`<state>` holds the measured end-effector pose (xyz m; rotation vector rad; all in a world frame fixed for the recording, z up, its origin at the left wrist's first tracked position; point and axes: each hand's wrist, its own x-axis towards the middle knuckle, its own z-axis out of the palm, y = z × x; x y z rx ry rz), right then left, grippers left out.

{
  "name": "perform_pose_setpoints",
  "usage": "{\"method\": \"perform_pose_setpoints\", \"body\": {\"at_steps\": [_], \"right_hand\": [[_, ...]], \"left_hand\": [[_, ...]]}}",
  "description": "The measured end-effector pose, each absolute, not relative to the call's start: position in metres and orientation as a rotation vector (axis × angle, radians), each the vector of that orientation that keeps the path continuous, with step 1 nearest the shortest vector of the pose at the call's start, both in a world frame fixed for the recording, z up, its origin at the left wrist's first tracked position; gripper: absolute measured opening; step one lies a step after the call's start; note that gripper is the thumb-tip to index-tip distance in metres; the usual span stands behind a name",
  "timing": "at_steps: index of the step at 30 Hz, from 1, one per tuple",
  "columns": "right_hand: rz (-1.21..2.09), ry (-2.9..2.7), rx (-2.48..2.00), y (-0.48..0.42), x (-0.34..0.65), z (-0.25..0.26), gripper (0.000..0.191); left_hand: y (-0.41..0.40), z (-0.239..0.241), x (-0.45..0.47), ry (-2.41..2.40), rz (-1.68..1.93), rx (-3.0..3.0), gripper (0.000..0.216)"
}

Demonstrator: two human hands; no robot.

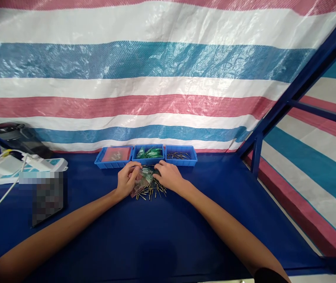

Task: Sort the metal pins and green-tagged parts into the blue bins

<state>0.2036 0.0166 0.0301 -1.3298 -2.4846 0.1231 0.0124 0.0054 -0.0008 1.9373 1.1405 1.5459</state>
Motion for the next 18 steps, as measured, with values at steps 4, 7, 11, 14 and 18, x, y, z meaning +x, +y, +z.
{"method": "perform_pose_setpoints", "body": {"at_steps": [4, 7, 11, 14, 18], "right_hand": [[0.062, -2.461, -1.258, 0.014, 0.191, 0.020, 0.035], [0.054, -2.497, -1.278, 0.014, 0.181, 0.013, 0.033], [0.050, -2.537, -1.300, 0.016, 0.177, 0.010, 0.020], [-0.012, -2.553, -1.268, 0.017, 0.178, 0.010, 0.019], [-0.048, -2.498, -1.169, 0.015, 0.179, 0.012, 0.021]], "left_hand": [[0.005, -0.001, 0.012, 1.148, 1.571, 1.947, 0.018], [0.006, -0.001, 0.012, 1.155, 1.568, 1.953, 0.017], [0.006, -0.002, 0.012, 1.160, 1.567, 1.977, 0.017], [0.006, -0.001, 0.011, 1.181, 1.589, 2.034, 0.018], [0.008, 0.002, 0.010, 1.231, 1.662, 2.091, 0.018]]}}
